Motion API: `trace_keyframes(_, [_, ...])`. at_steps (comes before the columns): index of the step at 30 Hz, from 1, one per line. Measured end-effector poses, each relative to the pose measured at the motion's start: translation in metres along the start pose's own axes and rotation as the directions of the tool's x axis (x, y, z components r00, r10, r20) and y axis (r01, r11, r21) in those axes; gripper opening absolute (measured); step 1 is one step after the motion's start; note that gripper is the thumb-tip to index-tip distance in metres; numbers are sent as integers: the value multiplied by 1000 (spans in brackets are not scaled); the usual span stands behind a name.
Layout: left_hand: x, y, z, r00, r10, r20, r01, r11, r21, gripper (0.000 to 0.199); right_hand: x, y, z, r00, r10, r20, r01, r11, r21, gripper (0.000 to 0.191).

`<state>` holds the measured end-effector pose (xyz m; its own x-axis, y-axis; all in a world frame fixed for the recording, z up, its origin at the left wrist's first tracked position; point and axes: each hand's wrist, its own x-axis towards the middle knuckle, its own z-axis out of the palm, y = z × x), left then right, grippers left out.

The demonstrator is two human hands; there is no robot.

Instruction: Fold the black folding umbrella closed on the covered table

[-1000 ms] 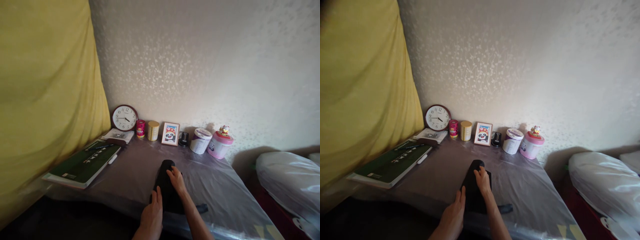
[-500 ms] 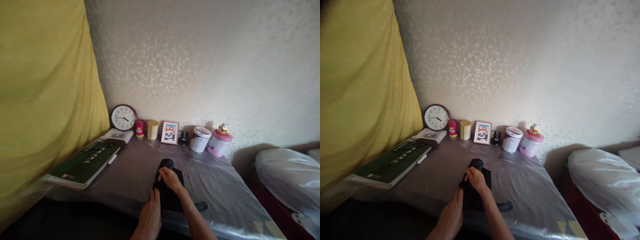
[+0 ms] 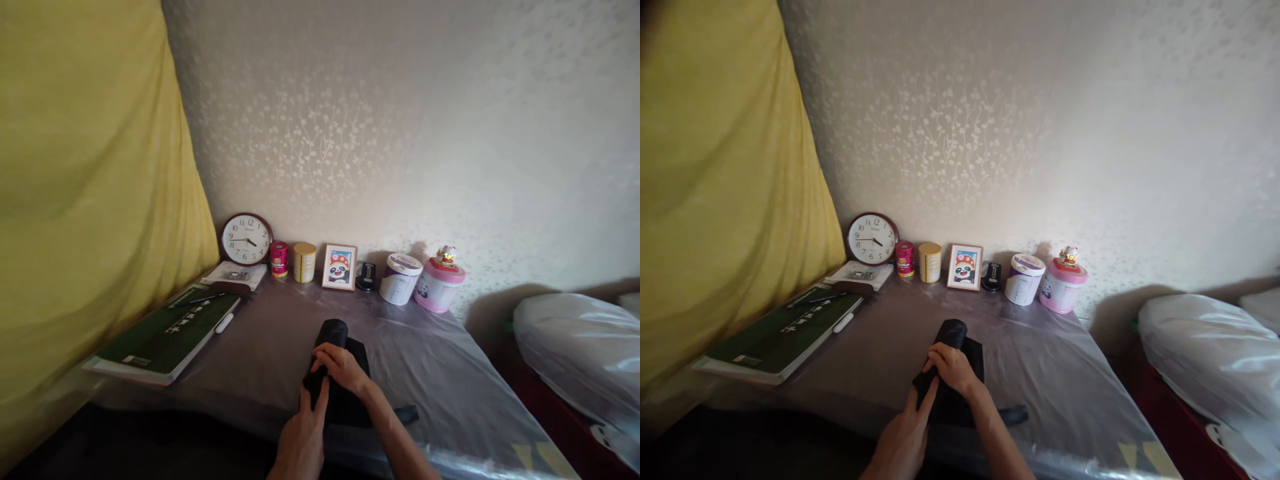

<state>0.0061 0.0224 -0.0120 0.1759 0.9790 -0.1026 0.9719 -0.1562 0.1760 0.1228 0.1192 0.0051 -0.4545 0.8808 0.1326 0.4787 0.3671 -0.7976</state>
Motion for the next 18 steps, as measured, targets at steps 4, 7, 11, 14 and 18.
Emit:
trace_keyframes(4, [0, -2, 3, 1000, -12, -7, 12, 1000, 10, 77, -19, -2, 2, 983, -178, -42, 179, 984, 13, 27])
trace_keyframes(7, [1, -3, 1, 1000, -24, 15, 24, 1000, -4, 75, -28, 6, 4, 950, -247, -188, 232, 968, -99, 25])
trace_keyframes(11, [3, -3, 3, 999, -44, 22, 44, 999, -8, 72, -19, 29, 3, 920, -358, -160, 295, 900, -321, 27])
trace_keyframes(14, [3, -4, 9, 999, -54, 3, 54, 999, -2, 68, 0, 46, -1, 926, -355, -130, 275, 868, -413, 30])
trace_keyframes(18, [4, -4, 8, 998, -67, 19, 68, 997, -38, 68, 32, 64, -10, 933, -326, -153, 231, 866, -443, 34])
